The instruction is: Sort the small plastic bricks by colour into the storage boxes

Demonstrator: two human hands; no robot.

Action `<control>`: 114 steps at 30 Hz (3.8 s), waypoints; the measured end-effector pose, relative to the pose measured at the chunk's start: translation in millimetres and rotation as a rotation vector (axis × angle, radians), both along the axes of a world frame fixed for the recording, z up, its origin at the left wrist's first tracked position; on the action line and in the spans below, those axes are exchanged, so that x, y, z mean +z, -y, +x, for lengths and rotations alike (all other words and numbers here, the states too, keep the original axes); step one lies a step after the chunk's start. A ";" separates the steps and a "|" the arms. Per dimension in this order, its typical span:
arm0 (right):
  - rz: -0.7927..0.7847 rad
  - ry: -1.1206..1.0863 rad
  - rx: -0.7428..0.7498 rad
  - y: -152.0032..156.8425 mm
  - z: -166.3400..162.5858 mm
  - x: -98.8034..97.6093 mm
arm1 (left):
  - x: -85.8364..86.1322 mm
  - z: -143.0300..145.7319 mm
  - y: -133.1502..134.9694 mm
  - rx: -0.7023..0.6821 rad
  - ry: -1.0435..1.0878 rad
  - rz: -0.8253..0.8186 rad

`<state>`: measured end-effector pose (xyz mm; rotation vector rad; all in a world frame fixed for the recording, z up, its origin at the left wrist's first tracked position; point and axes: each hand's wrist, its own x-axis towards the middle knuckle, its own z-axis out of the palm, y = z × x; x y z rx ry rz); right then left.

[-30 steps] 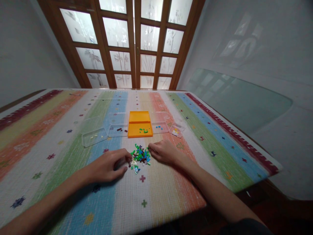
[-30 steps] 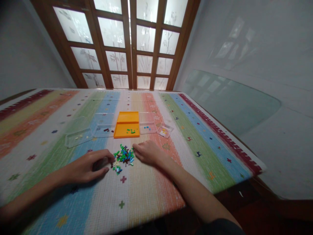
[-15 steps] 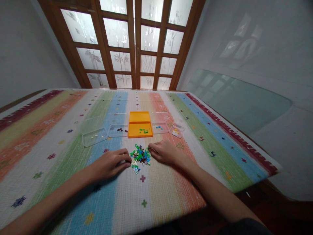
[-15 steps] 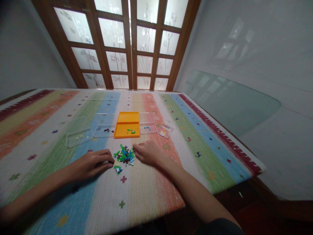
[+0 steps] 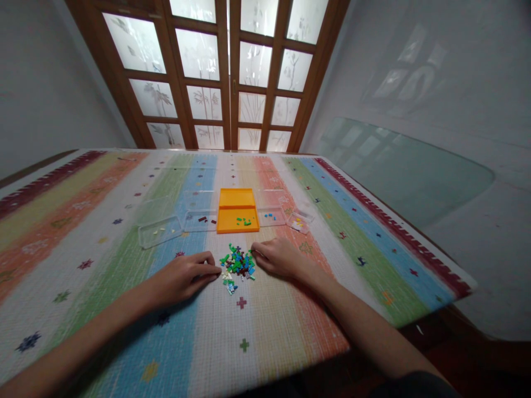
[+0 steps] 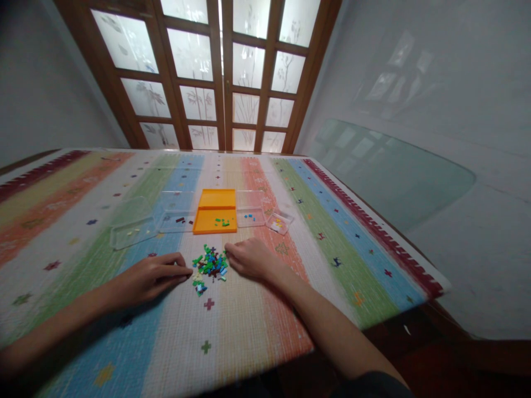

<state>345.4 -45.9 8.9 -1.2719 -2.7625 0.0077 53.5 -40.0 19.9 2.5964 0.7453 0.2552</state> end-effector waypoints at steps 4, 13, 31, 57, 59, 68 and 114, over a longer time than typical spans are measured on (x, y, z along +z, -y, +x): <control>-0.005 0.007 -0.009 -0.3 -0.2 -0.6 | -0.3 -2.4 -1.6 0.012 -0.025 0.031; 0.018 -0.001 0.005 -0.7 0.8 -3.4 | 3.3 0.0 1.6 0.064 -0.024 -0.026; 0.019 -0.001 0.005 0.1 0.2 -2.0 | 4.9 -1.6 0.9 0.083 -0.020 0.066; 0.000 -0.001 -0.008 0.0 0.3 -0.6 | -9.6 3.7 -5.2 0.029 -0.053 0.290; -0.001 0.000 -0.007 -0.3 0.2 -0.9 | -11.2 2.3 -6.6 0.038 -0.034 0.280; -0.003 0.019 -0.006 0.5 0.1 0.3 | -2.4 -14.0 -35.0 0.077 0.065 0.305; -0.061 -0.010 -0.055 1.0 -0.4 3.0 | 14.4 23.9 -40.6 -0.083 -0.016 -0.014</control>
